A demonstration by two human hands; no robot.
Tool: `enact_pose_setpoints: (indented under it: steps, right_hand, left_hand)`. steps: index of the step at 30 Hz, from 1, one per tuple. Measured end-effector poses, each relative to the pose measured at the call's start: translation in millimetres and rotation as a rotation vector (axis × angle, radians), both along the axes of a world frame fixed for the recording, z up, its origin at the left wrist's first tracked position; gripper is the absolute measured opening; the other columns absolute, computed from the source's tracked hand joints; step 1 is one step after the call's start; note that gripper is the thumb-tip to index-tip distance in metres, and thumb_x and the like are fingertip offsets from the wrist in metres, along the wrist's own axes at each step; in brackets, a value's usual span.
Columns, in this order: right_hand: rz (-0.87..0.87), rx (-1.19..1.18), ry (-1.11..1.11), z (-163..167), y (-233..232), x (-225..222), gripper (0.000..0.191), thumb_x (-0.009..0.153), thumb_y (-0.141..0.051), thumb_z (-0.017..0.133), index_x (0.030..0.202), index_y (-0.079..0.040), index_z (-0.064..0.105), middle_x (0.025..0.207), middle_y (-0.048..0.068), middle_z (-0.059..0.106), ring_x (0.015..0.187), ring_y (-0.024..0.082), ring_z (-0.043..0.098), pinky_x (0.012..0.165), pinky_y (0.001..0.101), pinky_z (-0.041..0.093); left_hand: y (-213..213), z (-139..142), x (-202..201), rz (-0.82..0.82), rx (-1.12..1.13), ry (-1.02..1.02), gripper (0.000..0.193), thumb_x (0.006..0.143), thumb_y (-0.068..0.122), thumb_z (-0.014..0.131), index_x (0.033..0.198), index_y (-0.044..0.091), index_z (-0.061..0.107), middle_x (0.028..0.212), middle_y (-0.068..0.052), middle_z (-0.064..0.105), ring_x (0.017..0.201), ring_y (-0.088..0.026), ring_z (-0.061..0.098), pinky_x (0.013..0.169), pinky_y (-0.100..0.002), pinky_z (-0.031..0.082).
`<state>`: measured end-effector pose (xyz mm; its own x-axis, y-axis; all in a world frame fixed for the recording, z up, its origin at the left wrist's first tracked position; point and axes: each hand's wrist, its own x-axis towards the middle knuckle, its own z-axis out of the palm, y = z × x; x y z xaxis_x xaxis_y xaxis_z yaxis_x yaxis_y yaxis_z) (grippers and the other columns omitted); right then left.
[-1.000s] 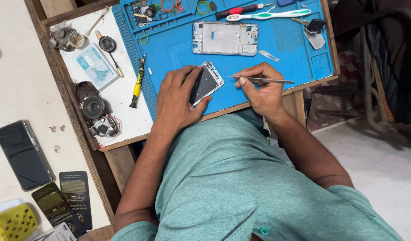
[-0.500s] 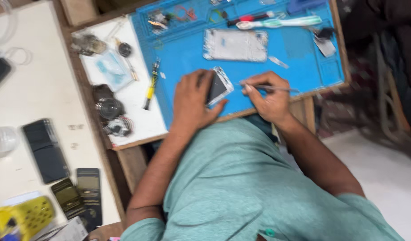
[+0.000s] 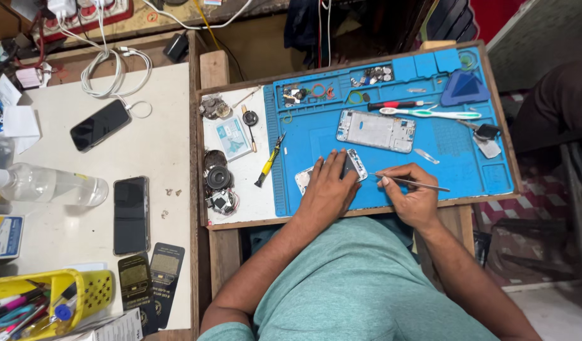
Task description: The person uses a metal prying tool to carefully separate the screen assembly from the phone body along the edges. They repeatedly insert the tool into the seam and work around the perimeter to release the internal clips holding the display in place.
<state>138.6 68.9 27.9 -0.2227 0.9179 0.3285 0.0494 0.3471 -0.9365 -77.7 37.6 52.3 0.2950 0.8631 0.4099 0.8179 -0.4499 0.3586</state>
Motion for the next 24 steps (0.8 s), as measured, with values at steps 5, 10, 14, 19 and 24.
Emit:
enact_pose_setpoints:
  steps: [5,10,14,19,24]
  right_hand:
    - [0.005,-0.004,-0.014,6,1,-1,0.007,0.096,0.003,0.068,0.101,0.004,0.063,0.103,0.018,0.075,0.090,0.017,0.075,0.080,0.0295,0.063]
    - [0.002,0.006,-0.040,6,1,-1,0.007,0.096,0.002,0.068,0.101,0.004,0.064,0.102,0.018,0.075,0.089,0.017,0.076,0.080,0.0291,0.063]
    - [0.001,0.019,-0.048,5,0,0,0.007,0.096,0.002,0.069,0.101,0.004,0.064,0.102,0.017,0.075,0.089,0.017,0.076,0.079,0.0290,0.063]
    - [0.019,0.028,-0.057,7,0,0,0.007,0.097,0.001,0.069,0.101,0.003,0.064,0.100,0.016,0.075,0.089,0.017,0.076,0.079,0.0290,0.064]
    - [0.019,0.040,-0.079,8,0,0,0.006,0.096,0.001,0.069,0.101,0.003,0.065,0.099,0.016,0.076,0.088,0.017,0.076,0.079,0.0289,0.064]
  left_hand:
    - [-3,5,1,-0.018,0.026,0.030,0.025,0.096,0.018,0.064,0.112,-0.002,0.065,0.139,-0.025,0.057,0.135,-0.042,0.054,0.111,-0.058,0.044]
    - [-4,7,0,-0.020,0.101,0.084,0.021,0.092,0.008,0.063,0.109,-0.002,0.066,0.133,-0.019,0.063,0.132,-0.037,0.060,0.110,-0.052,0.048]
    - [-5,9,0,-0.022,0.083,0.065,0.020,0.088,0.005,0.063,0.106,-0.004,0.066,0.126,-0.019,0.065,0.123,-0.035,0.064,0.107,-0.049,0.050]
    - [-4,13,0,-0.032,0.100,-0.046,0.015,0.095,0.010,0.068,0.101,-0.004,0.067,0.113,-0.017,0.065,0.106,-0.031,0.067,0.093,-0.043,0.053]
    - [-4,13,1,-0.005,0.106,-0.093,0.017,0.092,0.013,0.071,0.099,-0.002,0.069,0.112,-0.016,0.065,0.099,-0.029,0.066,0.087,-0.040,0.053]
